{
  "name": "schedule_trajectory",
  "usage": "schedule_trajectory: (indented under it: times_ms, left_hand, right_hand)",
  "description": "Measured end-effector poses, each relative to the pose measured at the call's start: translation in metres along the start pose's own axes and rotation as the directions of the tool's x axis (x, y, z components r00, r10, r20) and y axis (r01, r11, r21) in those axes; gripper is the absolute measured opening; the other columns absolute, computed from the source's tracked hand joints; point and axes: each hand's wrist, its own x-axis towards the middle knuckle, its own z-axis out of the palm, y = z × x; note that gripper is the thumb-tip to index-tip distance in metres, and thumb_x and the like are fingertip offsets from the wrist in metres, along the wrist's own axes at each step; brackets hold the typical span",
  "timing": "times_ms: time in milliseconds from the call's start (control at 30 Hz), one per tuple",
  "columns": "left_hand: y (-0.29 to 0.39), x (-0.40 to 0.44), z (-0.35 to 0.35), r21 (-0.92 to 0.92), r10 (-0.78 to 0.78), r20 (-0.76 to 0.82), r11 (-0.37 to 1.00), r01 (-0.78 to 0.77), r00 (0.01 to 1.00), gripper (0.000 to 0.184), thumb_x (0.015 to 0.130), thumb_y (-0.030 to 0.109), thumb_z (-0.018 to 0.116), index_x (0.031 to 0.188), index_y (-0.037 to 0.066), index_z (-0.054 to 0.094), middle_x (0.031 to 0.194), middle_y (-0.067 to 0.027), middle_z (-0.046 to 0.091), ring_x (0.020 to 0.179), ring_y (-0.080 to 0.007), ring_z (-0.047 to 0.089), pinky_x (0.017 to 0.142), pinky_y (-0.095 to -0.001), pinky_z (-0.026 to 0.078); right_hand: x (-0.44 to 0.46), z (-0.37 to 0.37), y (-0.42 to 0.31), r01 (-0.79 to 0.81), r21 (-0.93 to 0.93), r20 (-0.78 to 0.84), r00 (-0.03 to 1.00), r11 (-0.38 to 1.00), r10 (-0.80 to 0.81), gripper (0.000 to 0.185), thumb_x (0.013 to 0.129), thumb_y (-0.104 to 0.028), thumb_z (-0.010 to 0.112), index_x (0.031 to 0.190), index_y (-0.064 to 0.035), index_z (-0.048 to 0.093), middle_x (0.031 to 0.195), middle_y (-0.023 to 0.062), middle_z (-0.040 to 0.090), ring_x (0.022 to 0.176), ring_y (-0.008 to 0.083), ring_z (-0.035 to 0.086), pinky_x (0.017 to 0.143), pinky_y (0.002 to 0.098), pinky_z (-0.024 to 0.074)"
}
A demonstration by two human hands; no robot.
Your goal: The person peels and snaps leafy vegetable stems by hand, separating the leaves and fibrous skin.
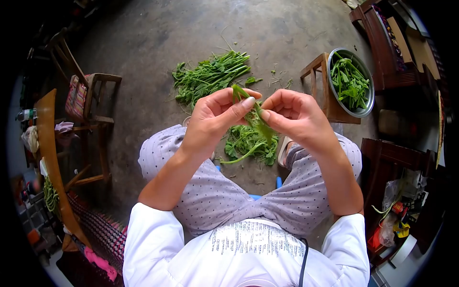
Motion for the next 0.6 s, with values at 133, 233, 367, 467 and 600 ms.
schedule_trajectory:
  times_ms: [133, 233, 367, 467, 600]
  left_hand:
    - [0.004, -0.001, -0.002, -0.042, 0.031, 0.011, 0.999, -0.03, 0.999, 0.02, 0.089, 0.017, 0.062, 0.102, 0.002, 0.065, 0.086, -0.001, 0.064, 0.076, -0.0064, 0.058, 0.067, -0.0223, 0.048]
    - [0.002, -0.002, -0.005, -0.014, 0.064, 0.039, 0.998, -0.063, 0.997, 0.019, 0.089, 0.018, 0.062, 0.098, 0.002, 0.066, 0.081, -0.0002, 0.064, 0.072, -0.0053, 0.056, 0.063, -0.021, 0.045]
    - [0.001, -0.003, -0.009, -0.016, 0.054, 0.014, 0.998, -0.053, 0.998, 0.017, 0.088, 0.017, 0.063, 0.094, 0.002, 0.066, 0.079, -0.0008, 0.064, 0.069, -0.0064, 0.057, 0.061, -0.0221, 0.046]
    - [-0.002, -0.003, -0.011, -0.002, 0.04, 0.013, 0.999, -0.04, 0.999, 0.016, 0.088, 0.016, 0.064, 0.093, 0.002, 0.065, 0.078, -0.0019, 0.064, 0.068, -0.0076, 0.058, 0.06, -0.0235, 0.047]
    - [-0.003, -0.003, -0.01, -0.011, 0.036, 0.031, 0.999, -0.036, 0.999, 0.014, 0.088, 0.015, 0.063, 0.091, 0.002, 0.065, 0.079, -0.0028, 0.064, 0.068, -0.008, 0.059, 0.061, -0.024, 0.047]
  right_hand:
    - [0.003, -0.012, 0.0, -0.098, 0.101, 0.116, 0.989, 0.99, 0.087, 0.019, 0.086, -0.015, 0.064, 0.095, 0.0018, 0.061, 0.081, -0.0009, 0.061, 0.072, 0.0049, 0.057, 0.064, 0.0183, 0.0461]
    - [0.002, -0.012, -0.001, -0.23, 0.259, 0.237, 0.957, 0.938, 0.169, 0.021, 0.087, -0.018, 0.063, 0.097, 0.0005, 0.062, 0.083, -0.001, 0.061, 0.073, 0.0038, 0.055, 0.064, 0.0174, 0.0444]
    - [0.001, -0.005, 0.001, 0.008, 0.075, 0.07, 0.997, 0.997, -0.013, 0.02, 0.086, -0.013, 0.065, 0.098, 0.0028, 0.061, 0.086, 0.0008, 0.059, 0.078, 0.0048, 0.054, 0.066, 0.0181, 0.0437]
    - [0.002, 0.0, 0.002, 0.211, -0.099, -0.026, 0.976, 0.973, -0.214, 0.017, 0.084, -0.009, 0.067, 0.094, 0.0051, 0.064, 0.082, 0.002, 0.057, 0.072, 0.0053, 0.054, 0.061, 0.0189, 0.0445]
    - [0.002, 0.001, 0.003, 0.257, -0.233, -0.016, 0.963, 0.938, -0.267, 0.013, 0.081, -0.009, 0.069, 0.088, 0.0029, 0.068, 0.079, 0.0033, 0.056, 0.069, 0.0066, 0.054, 0.06, 0.02, 0.0439]
